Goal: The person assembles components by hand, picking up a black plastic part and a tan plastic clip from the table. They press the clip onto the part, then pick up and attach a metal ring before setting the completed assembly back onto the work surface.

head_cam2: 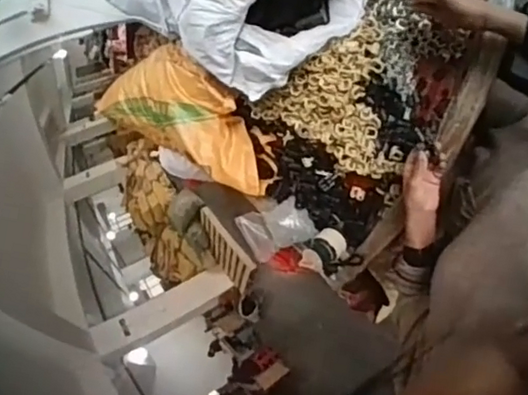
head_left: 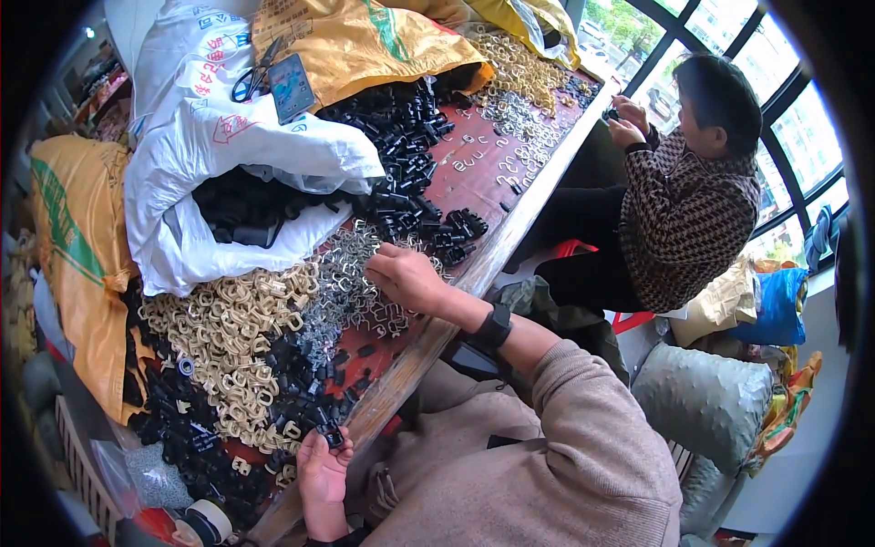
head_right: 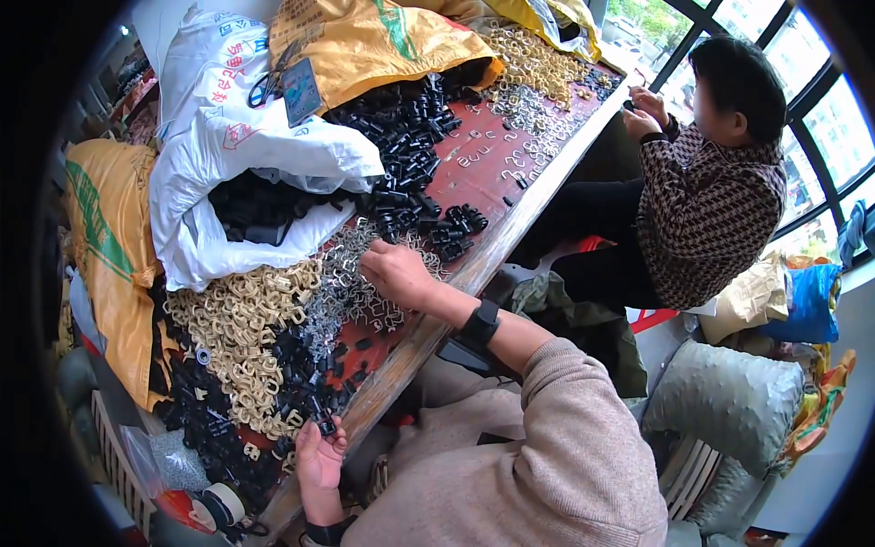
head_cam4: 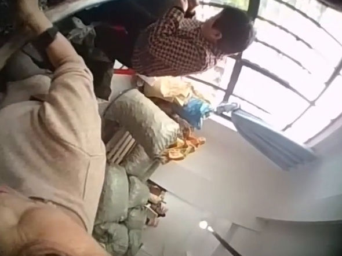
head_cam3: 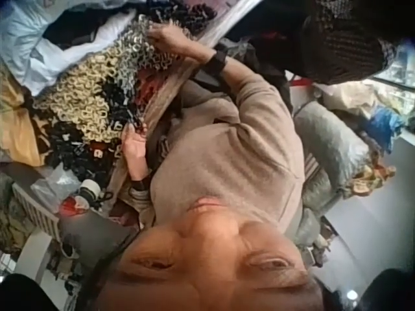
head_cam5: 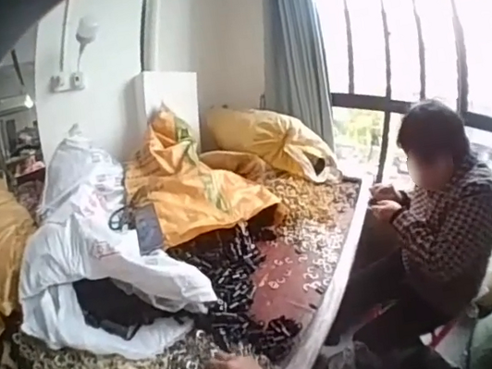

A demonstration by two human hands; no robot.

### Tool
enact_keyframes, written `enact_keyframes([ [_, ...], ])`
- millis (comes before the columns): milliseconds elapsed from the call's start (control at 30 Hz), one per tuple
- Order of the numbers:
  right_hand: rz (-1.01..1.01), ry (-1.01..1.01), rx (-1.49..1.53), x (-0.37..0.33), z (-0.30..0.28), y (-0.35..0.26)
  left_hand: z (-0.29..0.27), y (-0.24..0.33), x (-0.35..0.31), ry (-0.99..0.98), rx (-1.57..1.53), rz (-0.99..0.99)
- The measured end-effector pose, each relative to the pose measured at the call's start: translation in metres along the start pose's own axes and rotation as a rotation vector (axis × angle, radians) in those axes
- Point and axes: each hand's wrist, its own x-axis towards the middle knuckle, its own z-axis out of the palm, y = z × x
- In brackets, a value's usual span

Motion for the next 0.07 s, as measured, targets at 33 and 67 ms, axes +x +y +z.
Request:
enact_keyframes([
  [33,0.055,-0.036,0.107,-0.001,0.0007,-0.0009,-0.0015,-0.0007,-0.0001,-0.009,0.002,-0.008],
  [67,0.053,-0.038,0.111,-0.0014,0.0021,-0.0022,-0.0034,-0.0014,-0.0001,-0.017,0.003,-0.016],
])
